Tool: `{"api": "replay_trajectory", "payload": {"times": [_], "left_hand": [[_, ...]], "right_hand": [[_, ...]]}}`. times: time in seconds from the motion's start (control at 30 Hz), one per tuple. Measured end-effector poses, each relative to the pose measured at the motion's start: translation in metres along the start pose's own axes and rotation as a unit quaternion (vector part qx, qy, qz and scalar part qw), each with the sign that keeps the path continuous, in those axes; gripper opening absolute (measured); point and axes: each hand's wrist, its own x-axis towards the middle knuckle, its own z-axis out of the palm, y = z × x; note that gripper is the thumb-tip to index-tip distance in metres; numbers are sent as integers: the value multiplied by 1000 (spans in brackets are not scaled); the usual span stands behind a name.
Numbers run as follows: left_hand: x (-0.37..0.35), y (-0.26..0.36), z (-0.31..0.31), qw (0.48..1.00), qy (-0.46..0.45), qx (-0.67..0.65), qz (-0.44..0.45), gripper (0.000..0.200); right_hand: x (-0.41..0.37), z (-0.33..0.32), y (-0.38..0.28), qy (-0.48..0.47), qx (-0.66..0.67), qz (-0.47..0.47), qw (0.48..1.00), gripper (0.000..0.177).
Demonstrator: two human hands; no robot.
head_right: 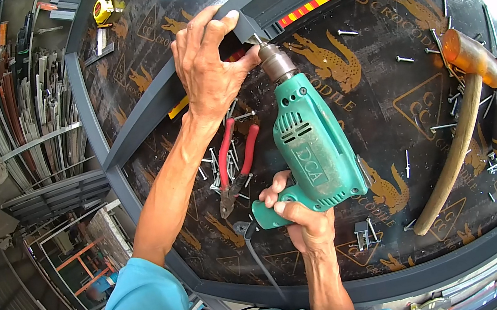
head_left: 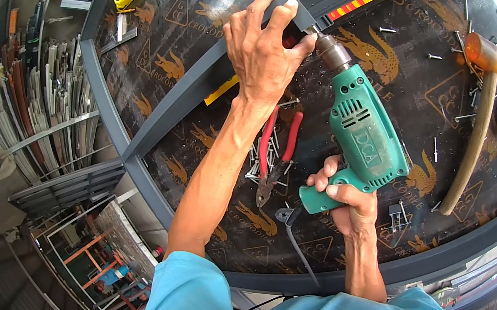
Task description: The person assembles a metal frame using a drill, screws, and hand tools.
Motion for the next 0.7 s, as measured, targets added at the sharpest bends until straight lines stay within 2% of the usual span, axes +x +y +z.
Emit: {"api": "replay_trajectory", "payload": {"times": [0.7], "left_hand": [[1, 0, 0, 1000, -8, 4, -3, 56]], "right_hand": [[-1, -2, 3, -6, 10, -5, 1000, 67]]}}
